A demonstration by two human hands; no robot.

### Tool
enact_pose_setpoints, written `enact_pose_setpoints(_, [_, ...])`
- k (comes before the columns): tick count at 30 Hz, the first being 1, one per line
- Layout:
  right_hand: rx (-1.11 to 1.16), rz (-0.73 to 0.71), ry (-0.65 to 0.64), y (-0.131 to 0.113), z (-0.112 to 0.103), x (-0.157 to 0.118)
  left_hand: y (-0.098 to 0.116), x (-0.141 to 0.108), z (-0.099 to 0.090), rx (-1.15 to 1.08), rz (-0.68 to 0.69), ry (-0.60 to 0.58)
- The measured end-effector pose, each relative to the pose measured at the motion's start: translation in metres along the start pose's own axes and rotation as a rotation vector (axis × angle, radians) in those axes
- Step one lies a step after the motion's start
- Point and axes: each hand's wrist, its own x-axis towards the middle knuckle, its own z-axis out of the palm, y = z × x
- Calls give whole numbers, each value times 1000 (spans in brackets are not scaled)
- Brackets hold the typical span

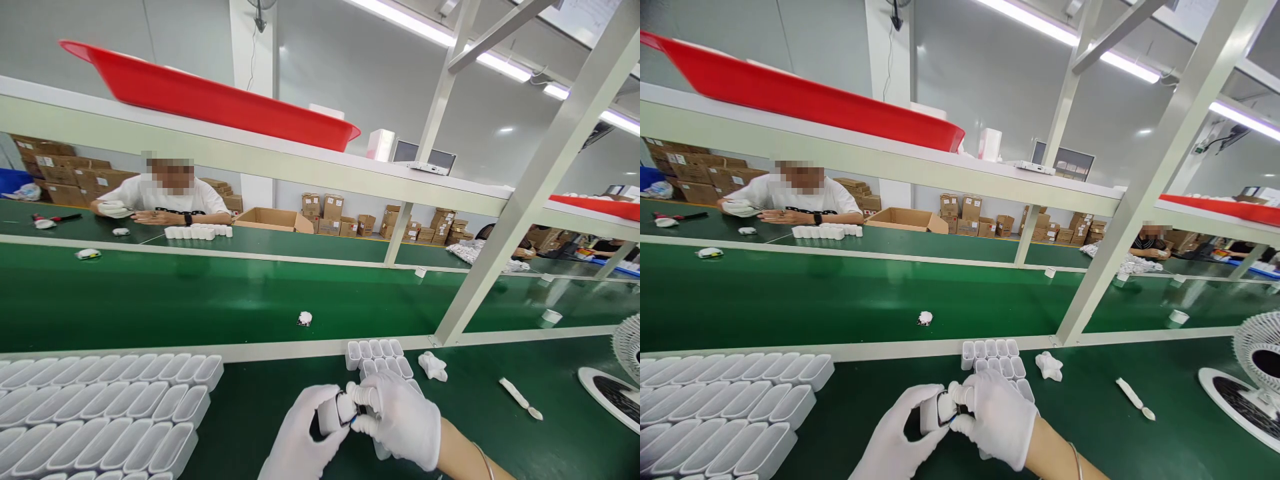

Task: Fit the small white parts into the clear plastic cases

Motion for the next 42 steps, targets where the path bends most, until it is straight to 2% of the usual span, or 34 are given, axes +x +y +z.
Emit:
enact_pose_setpoints(6, [169,10,127,-6,5,-2,0,-4,4,-17,66,42])
enact_pose_setpoints(14, [264,51,154,-11,7,-3,1,-3,-2,-14,93,-10])
enact_pose_setpoints(17, [232,45,107,-11,1,-2,-1,-2,-1,-12,53,-20])
enact_pose_setpoints(23, [35,-70,-46,-13,-5,-5,-1,-2,-2,-6,4,-81])
enact_pose_setpoints(27, [-98,-15,-110,-19,-5,-8,-4,-1,-2,-37,-41,-80])
enact_pose_setpoints(29, [-47,-2,-119,-21,-5,-8,-7,0,-1,-74,-63,-66])
enact_pose_setpoints(31, [126,10,-87,-21,-4,-7,-9,2,1,-107,-75,-51])
enact_pose_setpoints(34, [383,117,10,-22,1,-5,-9,3,2,-127,-58,-69])
enact_pose_setpoints(36, [422,187,29,-27,5,-4,-8,2,3,-125,-47,-96])
enact_pose_setpoints(40, [443,99,78,-38,0,-2,-12,0,6,-109,3,-129])
enact_pose_setpoints(42, [363,164,152,-33,-9,4,-17,1,7,-62,30,-112])
